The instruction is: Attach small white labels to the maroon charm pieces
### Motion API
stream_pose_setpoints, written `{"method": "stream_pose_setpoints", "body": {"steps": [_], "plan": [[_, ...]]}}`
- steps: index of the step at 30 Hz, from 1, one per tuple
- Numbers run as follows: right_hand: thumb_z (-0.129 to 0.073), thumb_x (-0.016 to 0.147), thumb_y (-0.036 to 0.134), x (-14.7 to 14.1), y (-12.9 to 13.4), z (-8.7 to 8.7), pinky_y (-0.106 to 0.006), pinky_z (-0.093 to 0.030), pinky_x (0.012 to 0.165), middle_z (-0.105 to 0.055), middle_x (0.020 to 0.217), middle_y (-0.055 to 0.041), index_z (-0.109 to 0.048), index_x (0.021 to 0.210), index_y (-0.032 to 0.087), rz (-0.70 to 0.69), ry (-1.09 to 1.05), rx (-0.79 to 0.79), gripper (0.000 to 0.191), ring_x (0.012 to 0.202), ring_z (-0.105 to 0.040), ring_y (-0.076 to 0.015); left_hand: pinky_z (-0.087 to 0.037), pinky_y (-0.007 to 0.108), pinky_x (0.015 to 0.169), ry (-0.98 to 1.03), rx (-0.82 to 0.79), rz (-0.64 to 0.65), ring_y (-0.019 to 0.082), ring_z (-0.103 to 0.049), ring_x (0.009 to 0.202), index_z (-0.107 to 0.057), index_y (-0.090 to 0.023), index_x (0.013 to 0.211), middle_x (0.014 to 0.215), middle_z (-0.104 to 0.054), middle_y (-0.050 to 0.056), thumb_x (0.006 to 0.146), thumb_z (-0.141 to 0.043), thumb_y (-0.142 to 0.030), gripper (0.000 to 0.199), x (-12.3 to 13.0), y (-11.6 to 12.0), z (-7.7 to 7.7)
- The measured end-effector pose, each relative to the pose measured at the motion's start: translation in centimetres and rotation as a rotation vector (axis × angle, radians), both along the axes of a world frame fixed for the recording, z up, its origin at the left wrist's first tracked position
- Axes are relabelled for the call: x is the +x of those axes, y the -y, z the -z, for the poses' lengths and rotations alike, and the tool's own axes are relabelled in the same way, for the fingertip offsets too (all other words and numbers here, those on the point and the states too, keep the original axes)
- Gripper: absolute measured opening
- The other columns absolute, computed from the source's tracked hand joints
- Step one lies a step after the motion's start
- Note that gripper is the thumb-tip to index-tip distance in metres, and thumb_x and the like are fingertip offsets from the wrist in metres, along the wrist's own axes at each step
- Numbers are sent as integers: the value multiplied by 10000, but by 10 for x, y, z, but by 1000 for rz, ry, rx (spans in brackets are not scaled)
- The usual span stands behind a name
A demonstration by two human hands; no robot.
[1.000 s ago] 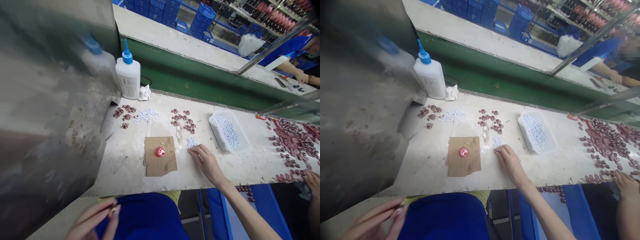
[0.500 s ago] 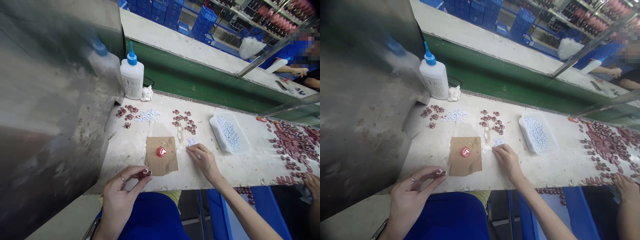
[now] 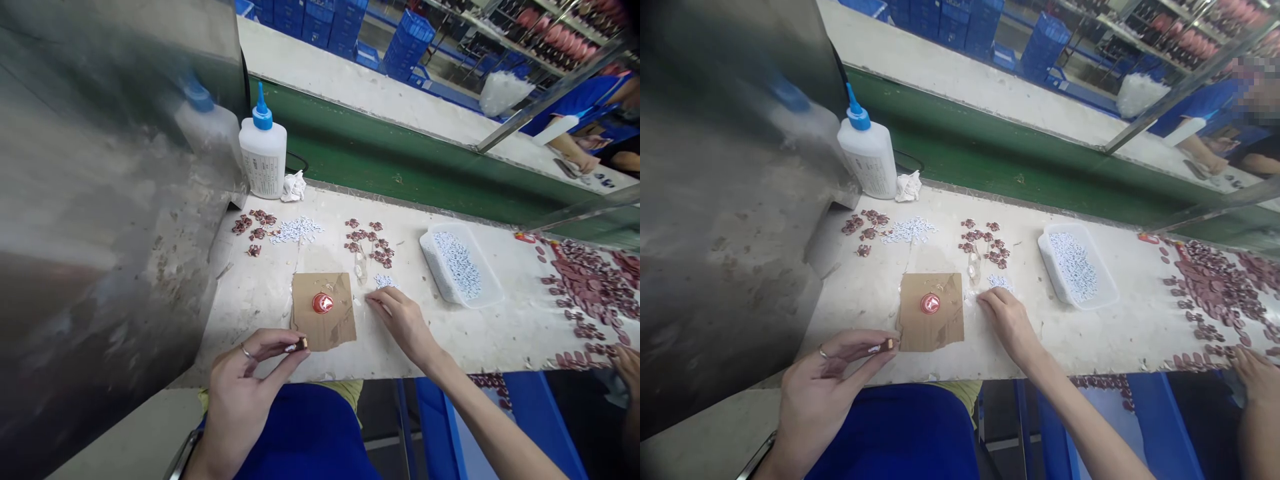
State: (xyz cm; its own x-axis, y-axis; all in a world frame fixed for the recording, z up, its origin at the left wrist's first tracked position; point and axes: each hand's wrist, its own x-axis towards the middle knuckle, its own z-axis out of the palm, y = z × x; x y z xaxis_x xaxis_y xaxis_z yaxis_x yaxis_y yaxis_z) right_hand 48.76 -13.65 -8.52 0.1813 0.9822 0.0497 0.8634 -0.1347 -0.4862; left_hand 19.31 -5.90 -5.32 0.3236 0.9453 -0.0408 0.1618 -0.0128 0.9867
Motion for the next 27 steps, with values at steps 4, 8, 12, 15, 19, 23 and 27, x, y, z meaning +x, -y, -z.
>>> {"method": "stream_pose_setpoints", "body": {"steps": [4, 8, 12, 15, 19, 23, 27], "plan": [[-529, 1046, 309, -4, -5, -8, -398, -574, 754, -760, 986, -95, -746, 975, 224, -40, -16, -12, 243, 856, -722, -262, -604, 82, 847, -80, 85, -12, 89, -771, 821, -766, -256, 914, 876, -783, -59, 819, -813, -291, 112, -4, -2, 0], [-640, 990, 259, -24, -16, -18, -352, -599, 761, -790, 943, -47, -762, 983, 229, -18, -279, 10, 126, 833, -749, -221, -562, 14, 833, -154, 210, -14, 43, -761, 802, -780, -317, 954, 894, -783, -114, 813, -825, -279, 153, -5, -6, 3], [-680, 954, 203, -45, -27, -19, -326, -601, 759, -800, 936, -28, -770, 959, 227, -8, -414, 54, 93, 834, -753, -201, -569, 45, 899, -102, 106, -14, 61, -770, 853, -761, -291, 949, 914, -785, -108, 838, -801, -252, 124, -3, -4, 8], [-682, 961, 188, -51, -32, -17, -319, -588, 770, -788, 961, -29, -762, 974, 227, -54, -379, 109, 90, 854, -733, -189, -582, 65, 896, -83, 81, -26, 74, -773, 850, -758, -283, 973, 916, -787, -98, 845, -792, -249, 136, -3, -3, 9], [-649, 982, 163, -54, -34, -15, -302, -581, 760, -768, 974, -31, -749, 1007, 232, -117, -353, 133, 124, 865, -716, -181, -550, 20, 896, -142, 173, -23, 26, -760, 841, -756, -330, 954, 915, -777, -149, 840, -799, -243, 150, -3, -5, 8], [-643, 981, 132, -54, -35, -13, -292, -580, 762, -763, 973, -28, -749, 1009, 231, -123, -352, 148, 148, 867, -717, -177, -545, 7, 877, -150, 196, 0, 14, -757, 834, -742, -335, 955, 913, -771, -171, 840, -797, -234, 163, -2, -7, 9], [-656, 973, 118, -54, -35, -15, -300, -583, 781, -772, 978, -25, -758, 1019, 233, -128, -366, 168, 161, 886, -722, -176, -566, 28, 874, -109, 178, 12, 34, -764, 838, -743, -324, 991, 928, -777, -158, 842, -791, -204, 198, 0, -7, 9]]}}
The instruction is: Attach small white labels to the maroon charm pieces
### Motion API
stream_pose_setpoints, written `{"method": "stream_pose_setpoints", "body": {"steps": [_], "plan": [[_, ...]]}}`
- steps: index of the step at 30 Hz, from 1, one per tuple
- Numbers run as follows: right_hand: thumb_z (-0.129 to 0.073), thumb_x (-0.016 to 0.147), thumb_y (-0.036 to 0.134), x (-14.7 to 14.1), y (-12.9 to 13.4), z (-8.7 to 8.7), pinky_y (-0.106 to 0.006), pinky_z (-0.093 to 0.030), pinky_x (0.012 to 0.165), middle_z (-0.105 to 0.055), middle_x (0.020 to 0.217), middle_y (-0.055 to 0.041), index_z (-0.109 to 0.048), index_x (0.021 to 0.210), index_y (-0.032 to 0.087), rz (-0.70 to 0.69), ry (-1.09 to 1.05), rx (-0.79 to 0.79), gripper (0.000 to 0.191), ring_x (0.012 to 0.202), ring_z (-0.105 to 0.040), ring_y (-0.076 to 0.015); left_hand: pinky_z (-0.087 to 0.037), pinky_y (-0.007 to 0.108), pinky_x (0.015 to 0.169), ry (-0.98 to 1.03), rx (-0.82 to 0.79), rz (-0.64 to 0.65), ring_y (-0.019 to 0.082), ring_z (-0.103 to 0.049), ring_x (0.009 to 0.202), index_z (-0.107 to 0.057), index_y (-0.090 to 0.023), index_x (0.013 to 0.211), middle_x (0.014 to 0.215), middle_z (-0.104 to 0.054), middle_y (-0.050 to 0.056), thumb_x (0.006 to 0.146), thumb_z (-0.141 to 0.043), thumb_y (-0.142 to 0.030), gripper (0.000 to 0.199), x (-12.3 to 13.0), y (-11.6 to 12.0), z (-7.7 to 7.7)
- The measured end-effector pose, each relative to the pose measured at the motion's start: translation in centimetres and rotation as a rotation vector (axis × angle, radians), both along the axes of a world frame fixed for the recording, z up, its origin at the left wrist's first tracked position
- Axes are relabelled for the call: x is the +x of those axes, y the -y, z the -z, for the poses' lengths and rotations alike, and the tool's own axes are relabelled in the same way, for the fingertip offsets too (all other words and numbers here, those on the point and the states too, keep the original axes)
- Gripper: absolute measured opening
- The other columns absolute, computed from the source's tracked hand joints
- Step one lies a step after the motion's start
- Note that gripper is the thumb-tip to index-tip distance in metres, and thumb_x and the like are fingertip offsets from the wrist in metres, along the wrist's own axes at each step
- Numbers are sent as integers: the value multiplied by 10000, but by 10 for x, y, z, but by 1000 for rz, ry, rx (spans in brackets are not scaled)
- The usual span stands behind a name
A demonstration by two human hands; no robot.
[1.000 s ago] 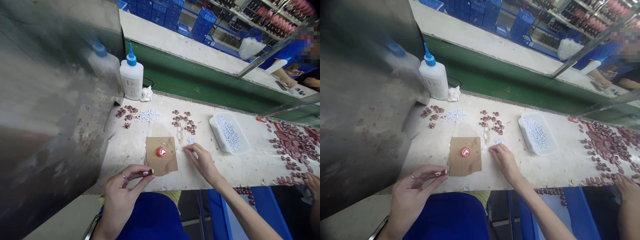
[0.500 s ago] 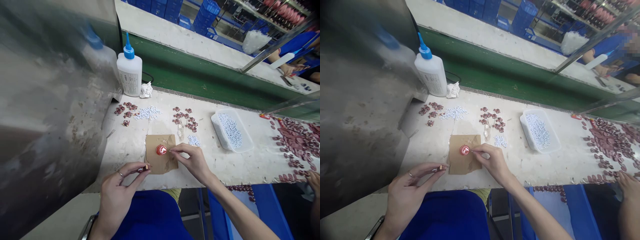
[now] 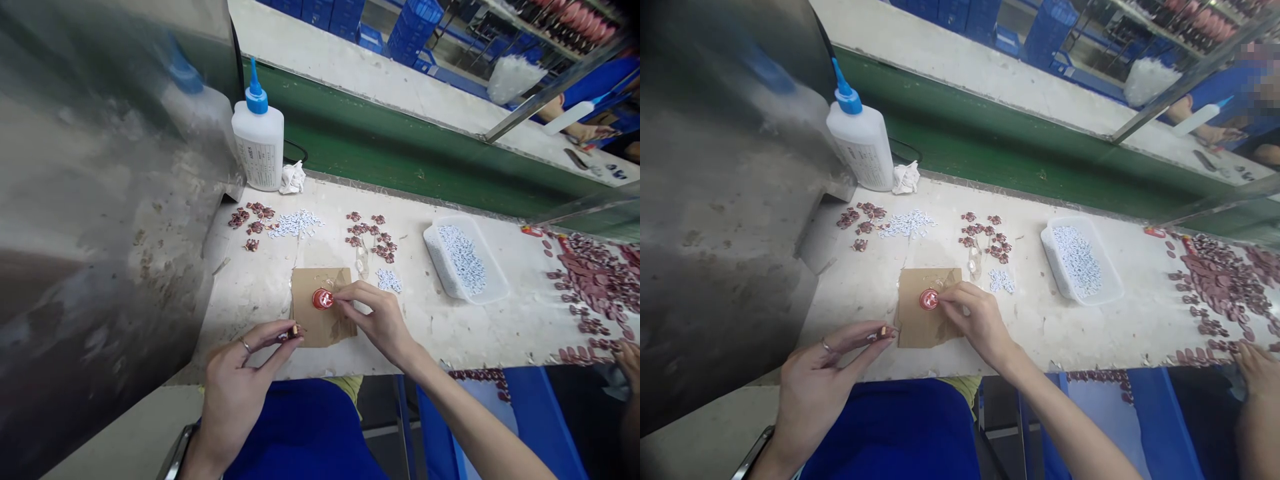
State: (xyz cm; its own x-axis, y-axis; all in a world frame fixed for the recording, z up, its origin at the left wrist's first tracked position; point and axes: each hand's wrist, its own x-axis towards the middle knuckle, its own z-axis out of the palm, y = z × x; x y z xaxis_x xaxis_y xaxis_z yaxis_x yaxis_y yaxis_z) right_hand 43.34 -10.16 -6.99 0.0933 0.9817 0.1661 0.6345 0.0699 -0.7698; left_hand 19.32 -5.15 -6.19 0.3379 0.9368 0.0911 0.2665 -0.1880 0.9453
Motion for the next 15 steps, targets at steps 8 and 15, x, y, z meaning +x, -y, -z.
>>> {"method": "stream_pose_setpoints", "body": {"steps": [8, 15], "plan": [[-709, 912, 72, -35, 13, -47, -310, -591, 795, -775, 944, -7, -759, 992, 231, 64, -323, 51, 186, 895, -726, -159, -555, 26, 911, -34, 184, 48, -12, -737, 866, -725, -321, 1034, 1003, -769, -161, 881, -754, -186, 206, 1, 9, -16], [-708, 922, 55, -52, 19, -63, -278, -593, 762, -779, 958, -16, -759, 1034, 202, -19, -454, 40, 192, 861, -729, -132, -557, 23, 899, -17, 224, 86, -24, -724, 835, -720, -316, 1038, 1003, -762, -171, 869, -767, -169, 229, 7, 8, -22]]}}
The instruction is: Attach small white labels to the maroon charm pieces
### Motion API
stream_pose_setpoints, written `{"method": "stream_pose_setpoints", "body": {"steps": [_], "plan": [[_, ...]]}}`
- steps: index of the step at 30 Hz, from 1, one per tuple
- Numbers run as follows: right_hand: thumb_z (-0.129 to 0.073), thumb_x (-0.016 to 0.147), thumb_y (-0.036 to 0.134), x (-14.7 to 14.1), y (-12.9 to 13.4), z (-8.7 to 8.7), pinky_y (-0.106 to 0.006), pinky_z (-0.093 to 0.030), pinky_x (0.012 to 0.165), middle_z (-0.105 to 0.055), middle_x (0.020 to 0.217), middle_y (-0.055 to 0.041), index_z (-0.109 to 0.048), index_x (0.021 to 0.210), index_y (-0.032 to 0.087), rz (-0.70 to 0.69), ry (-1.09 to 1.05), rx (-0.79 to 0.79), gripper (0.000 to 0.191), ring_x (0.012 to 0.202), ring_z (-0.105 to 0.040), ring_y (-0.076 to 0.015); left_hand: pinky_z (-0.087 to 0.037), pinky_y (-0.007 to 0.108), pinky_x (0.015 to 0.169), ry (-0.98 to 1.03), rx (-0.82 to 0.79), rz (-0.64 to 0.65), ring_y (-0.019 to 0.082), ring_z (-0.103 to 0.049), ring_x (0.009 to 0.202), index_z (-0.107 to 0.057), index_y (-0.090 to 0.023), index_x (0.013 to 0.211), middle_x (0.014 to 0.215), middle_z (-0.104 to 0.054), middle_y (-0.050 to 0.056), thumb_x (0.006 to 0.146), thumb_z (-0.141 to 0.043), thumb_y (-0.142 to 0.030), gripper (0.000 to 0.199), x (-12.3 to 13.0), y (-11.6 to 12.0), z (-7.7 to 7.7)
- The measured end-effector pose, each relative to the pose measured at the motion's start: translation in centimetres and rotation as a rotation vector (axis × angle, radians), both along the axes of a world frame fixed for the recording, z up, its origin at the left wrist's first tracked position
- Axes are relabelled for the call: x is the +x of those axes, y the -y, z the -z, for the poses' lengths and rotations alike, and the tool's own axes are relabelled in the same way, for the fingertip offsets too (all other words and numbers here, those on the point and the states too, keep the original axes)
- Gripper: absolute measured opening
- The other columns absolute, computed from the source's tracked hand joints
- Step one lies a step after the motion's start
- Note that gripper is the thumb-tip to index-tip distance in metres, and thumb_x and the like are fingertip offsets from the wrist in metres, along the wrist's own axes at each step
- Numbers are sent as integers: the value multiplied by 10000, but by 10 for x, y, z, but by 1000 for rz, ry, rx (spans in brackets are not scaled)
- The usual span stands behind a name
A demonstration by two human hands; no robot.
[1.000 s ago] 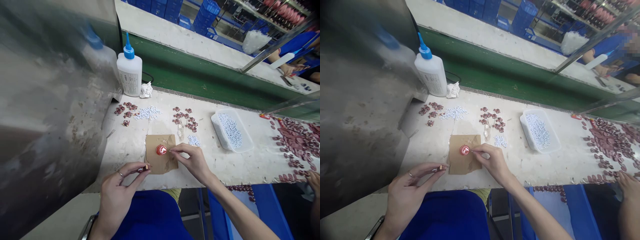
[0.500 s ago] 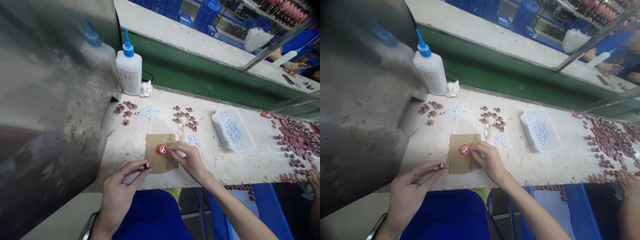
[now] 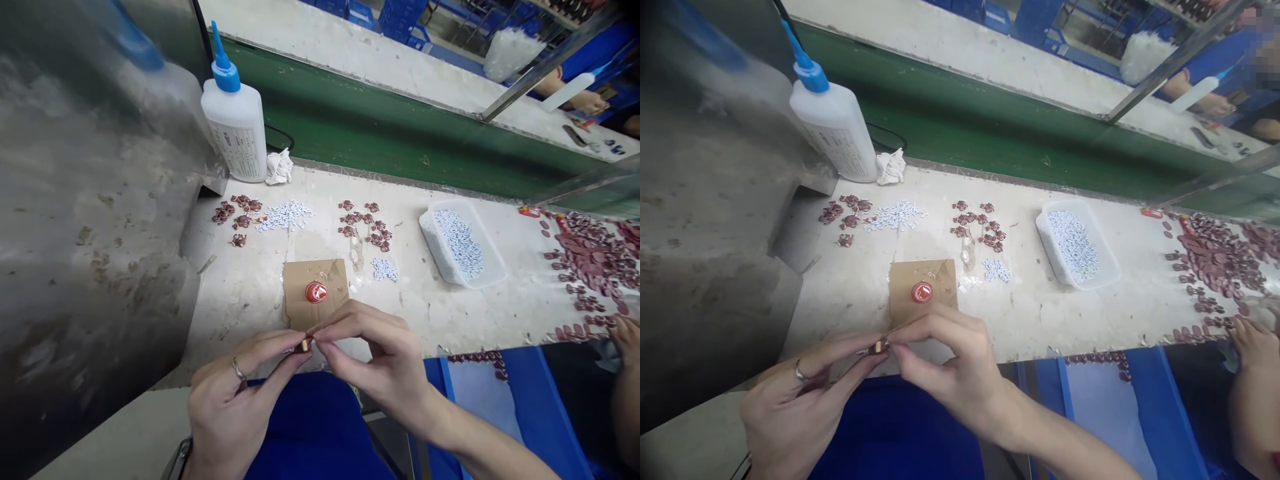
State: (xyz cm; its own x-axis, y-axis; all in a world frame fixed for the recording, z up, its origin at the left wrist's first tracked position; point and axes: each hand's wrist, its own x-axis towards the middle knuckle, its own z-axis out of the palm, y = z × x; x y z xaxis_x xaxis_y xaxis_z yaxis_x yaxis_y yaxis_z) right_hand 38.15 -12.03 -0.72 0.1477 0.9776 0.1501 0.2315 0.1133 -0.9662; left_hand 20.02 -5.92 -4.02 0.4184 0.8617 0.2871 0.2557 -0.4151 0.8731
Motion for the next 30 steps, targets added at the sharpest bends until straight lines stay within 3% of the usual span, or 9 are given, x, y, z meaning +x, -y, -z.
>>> {"method": "stream_pose_setpoints", "body": {"steps": [6, 11, 15, 18, 23, 26, 30], "plan": [[-691, 948, 64, 3, 2, 4, -253, -602, 749, -761, 988, -41, -751, 1081, 178, -38, 84, 4, 185, 875, -731, -133, -551, 6, 885, -7, 25, -17, -31, -716, 792, -723, -313, 1026, 991, -762, -176, 856, -778, -170, 228, 1, 0, 0], [-606, 1000, 52, 6, 4, -4, -265, -625, 723, -757, 1025, -126, -723, 1150, 88, -144, 388, 88, 194, 879, -744, -167, -571, 39, 886, -10, 67, -24, 2, -729, 806, -732, -268, 1018, 1000, -767, -135, 834, -790, -142, 230, 1, 0, -3], [-568, 1014, 41, 10, 4, -14, -273, -637, 720, -764, 1022, -128, -706, 1168, 80, -173, 567, 165, 211, 868, -746, -174, -563, 21, 894, -12, 27, -16, -10, -734, 825, -733, -310, 1019, 999, -771, -153, 861, -770, -169, 214, 4, -1, -11], [-580, 1019, 64, 12, 4, -15, -258, -638, 715, -761, 1008, -96, -713, 1170, 133, -152, 484, 119, 213, 855, -744, -155, -570, 18, 876, -10, -22, -18, -9, -738, 794, -740, -334, 994, 967, -772, -171, 844, -790, -187, 216, 6, -1, -14], [-756, 934, 167, 9, 5, -5, -266, -664, 836, -746, 1055, -53, -708, 1233, 203, -26, 70, -35, 305, 944, -751, -152, -588, 28, 805, 4, -110, -7, 16, -753, 768, -741, -354, 1016, 947, -774, -173, 852, -790, -242, 205, 7, 0, -14], [-779, 919, 222, 4, 2, -2, -291, -663, 876, -751, 1052, -43, -746, 1148, 210, -63, -84, -157, 231, 954, -750, -154, -594, 51, 830, -17, -96, -26, 39, -762, 798, -723, -316, 1057, 953, -781, -137, 870, -766, -221, 214, 5, 1, -9], [-762, 928, 267, 14, -16, 1, -315, -639, 840, -731, 976, -27, -761, 1001, 206, -153, -57, -244, 95, 911, -719, -154, -572, 80, 951, -107, 9, -47, 55, -761, 913, -671, -272, 1198, 1046, -779, -64, 879, -757, -235, 333, -7, 6, -5]]}}
